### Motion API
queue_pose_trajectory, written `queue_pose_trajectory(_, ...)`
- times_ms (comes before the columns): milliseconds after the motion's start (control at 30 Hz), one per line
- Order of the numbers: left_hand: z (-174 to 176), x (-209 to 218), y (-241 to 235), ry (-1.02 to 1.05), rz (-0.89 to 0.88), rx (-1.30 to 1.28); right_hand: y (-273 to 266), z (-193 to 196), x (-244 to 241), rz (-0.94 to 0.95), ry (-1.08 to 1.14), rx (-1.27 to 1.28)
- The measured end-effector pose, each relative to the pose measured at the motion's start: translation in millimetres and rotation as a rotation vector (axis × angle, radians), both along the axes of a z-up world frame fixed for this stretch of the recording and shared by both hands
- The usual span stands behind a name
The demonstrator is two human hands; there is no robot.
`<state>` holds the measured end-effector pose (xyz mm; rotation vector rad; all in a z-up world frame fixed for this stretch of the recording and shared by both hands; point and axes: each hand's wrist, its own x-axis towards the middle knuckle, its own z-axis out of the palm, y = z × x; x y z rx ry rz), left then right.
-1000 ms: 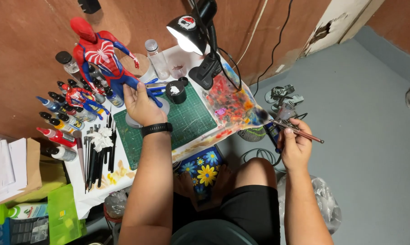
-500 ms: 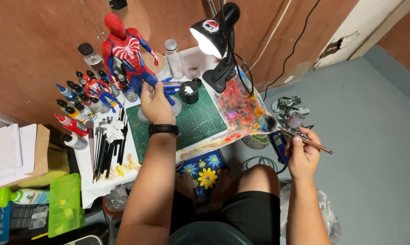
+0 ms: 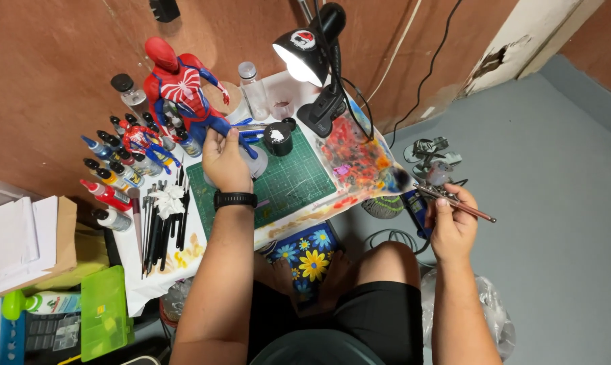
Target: A person uses an airbrush to paint a Spider-Man figurine, rotating the figure and dabbing it with a cloth for detail work.
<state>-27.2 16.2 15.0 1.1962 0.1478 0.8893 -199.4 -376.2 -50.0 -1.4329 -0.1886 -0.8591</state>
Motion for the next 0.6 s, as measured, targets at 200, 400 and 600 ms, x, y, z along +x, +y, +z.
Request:
queue_pose_trajectory(200,-5,9,1,-0.028,-0.007,-0.022,1,2,-2,0.004,0.021,-0.002)
queue_pose_trajectory(400,-8,3,-1,-0.004,0.012,0.003,-4,1,2,0.006,0.018,-0.034)
queue_pose_trajectory(600,-20,22,11,0.010,0.044,-0.004,-6,1,1,0.009,0.028,-0.016)
